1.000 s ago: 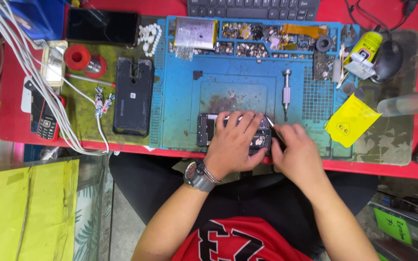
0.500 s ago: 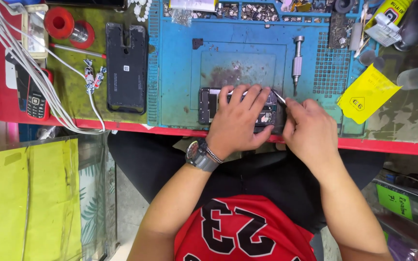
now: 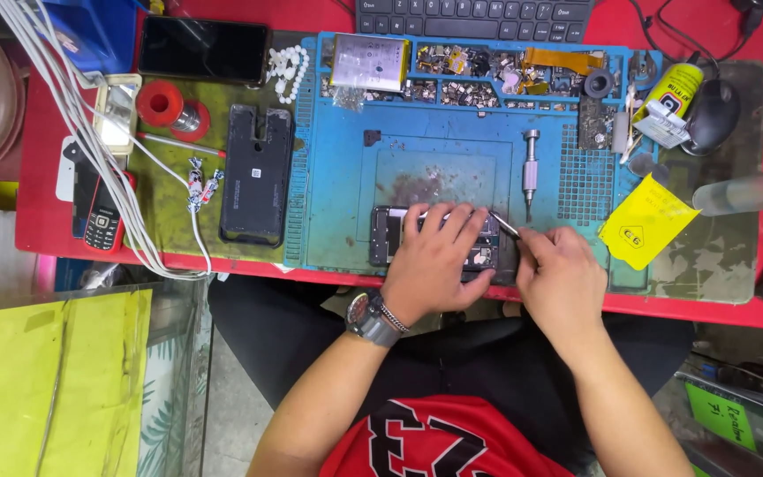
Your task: The person disassembles a small electronic device, likely a mobile phone, on a cluttered workbench. They use a screwdriver to remove screws and a metal prying tool to separate the device's casing and internal components.
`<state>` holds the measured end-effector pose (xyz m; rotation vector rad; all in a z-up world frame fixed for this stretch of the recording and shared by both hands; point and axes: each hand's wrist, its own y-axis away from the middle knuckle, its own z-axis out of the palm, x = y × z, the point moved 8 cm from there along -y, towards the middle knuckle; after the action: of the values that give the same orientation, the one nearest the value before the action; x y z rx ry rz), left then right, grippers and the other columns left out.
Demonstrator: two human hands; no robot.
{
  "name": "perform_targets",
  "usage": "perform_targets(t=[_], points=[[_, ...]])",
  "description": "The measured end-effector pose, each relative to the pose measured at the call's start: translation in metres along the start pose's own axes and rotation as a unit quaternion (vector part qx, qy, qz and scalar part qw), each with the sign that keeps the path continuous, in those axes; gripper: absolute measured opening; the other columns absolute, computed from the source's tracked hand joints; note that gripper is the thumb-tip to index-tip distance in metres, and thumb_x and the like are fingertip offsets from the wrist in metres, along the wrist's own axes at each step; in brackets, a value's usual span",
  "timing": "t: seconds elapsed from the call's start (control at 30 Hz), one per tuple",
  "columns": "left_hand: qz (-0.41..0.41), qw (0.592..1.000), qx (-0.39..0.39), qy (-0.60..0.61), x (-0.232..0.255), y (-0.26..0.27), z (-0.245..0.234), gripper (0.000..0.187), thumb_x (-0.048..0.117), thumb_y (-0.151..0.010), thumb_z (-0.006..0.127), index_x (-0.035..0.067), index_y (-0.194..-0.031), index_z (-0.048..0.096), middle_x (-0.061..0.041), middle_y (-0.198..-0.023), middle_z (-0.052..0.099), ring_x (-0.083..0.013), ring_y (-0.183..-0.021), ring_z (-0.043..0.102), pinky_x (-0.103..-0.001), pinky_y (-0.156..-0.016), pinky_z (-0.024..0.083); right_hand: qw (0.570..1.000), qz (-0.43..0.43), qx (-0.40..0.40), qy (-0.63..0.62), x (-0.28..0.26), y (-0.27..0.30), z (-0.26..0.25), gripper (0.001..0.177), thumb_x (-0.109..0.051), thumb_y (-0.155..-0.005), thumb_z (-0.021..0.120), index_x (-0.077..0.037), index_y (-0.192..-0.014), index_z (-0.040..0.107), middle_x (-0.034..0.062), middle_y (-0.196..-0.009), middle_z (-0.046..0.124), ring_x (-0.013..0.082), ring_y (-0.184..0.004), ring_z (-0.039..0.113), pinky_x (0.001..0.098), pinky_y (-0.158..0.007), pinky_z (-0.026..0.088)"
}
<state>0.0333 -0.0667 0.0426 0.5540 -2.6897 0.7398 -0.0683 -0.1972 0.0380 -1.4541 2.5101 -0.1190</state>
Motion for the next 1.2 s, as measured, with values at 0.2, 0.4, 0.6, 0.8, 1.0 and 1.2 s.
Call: perform_targets(t=[0.2, 0.4, 0.6, 0.8, 1.0, 1.2], points=[[0.008, 1.0, 0.025, 0.002, 0.001, 0.004, -0.001, 0.073, 0.05, -0.079, 0.066, 0.004, -0.135, 0.057, -0.016, -0.126, 0.06, -0.0343, -0.12, 0.056, -0.056, -0.105, 0.035, 0.999, 0.0, -0.02, 0.028, -0.006, 0.006, 0.016, 0.021, -0.031, -0.104, 0.062, -0.02, -0.111, 0.078, 0.003, -0.079, 0.062, 0.0322, -0.083, 0.071, 0.0475, -0.065, 0.06], [0.015, 0.999, 0.047, 0.013, 0.003, 0.006, -0.006, 0.067, 0.048, -0.079, 0.068, 0.005, -0.129, 0.061, -0.019, -0.126, 0.061, -0.0375, -0.121, 0.057, -0.057, -0.105, 0.037, 0.995, -0.025, -0.044, -0.085, -0.017, -0.001, 0.004, 0.045, -0.014, -0.088, 0.068, -0.014, -0.132, 0.066, 0.0136, -0.092, 0.065, 0.0467, -0.08, 0.071, 0.0588, -0.067, 0.059], [0.015, 0.999, 0.049, 0.016, 0.004, 0.005, -0.007, 0.065, 0.047, -0.08, 0.068, 0.005, -0.129, 0.06, -0.02, -0.126, 0.061, -0.0385, -0.121, 0.058, -0.058, -0.105, 0.037, 0.999, -0.023, -0.001, -0.044, -0.006, -0.001, 0.0, 0.017, -0.02, -0.098, 0.067, -0.03, -0.109, 0.075, -0.0015, -0.085, 0.055, 0.0373, -0.077, 0.071, 0.0498, -0.063, 0.059], [0.016, 0.999, 0.048, 0.013, 0.005, 0.005, -0.007, 0.063, 0.046, -0.082, 0.066, 0.005, -0.129, 0.06, -0.021, -0.127, 0.06, -0.0389, -0.122, 0.058, -0.059, -0.106, 0.037, 0.998, -0.023, -0.066, 0.002, -0.007, -0.004, 0.004, 0.024, -0.023, -0.1, 0.061, -0.023, -0.116, 0.078, 0.0036, -0.079, 0.065, 0.0326, -0.085, 0.071, 0.0464, -0.069, 0.06], [0.013, 0.999, 0.043, 0.011, 0.004, 0.005, -0.006, 0.063, 0.047, -0.083, 0.065, 0.005, -0.129, 0.061, -0.021, -0.127, 0.061, -0.0387, -0.123, 0.058, -0.059, -0.106, 0.037, 0.994, -0.022, -0.087, -0.057, -0.016, -0.011, 0.0, 0.028, -0.023, -0.104, 0.057, -0.015, -0.125, 0.074, 0.0122, -0.095, 0.075, 0.0389, -0.092, 0.075, 0.0516, -0.077, 0.061], [0.01, 0.999, 0.045, 0.013, 0.004, 0.005, -0.006, 0.061, 0.048, -0.084, 0.063, 0.005, -0.128, 0.061, -0.021, -0.126, 0.061, -0.0388, -0.122, 0.058, -0.059, -0.106, 0.037, 0.997, -0.025, -0.06, -0.047, -0.001, -0.008, 0.003, 0.019, -0.022, -0.099, 0.066, -0.026, -0.114, 0.076, 0.0023, -0.087, 0.061, 0.038, -0.087, 0.072, 0.0504, -0.069, 0.06]])
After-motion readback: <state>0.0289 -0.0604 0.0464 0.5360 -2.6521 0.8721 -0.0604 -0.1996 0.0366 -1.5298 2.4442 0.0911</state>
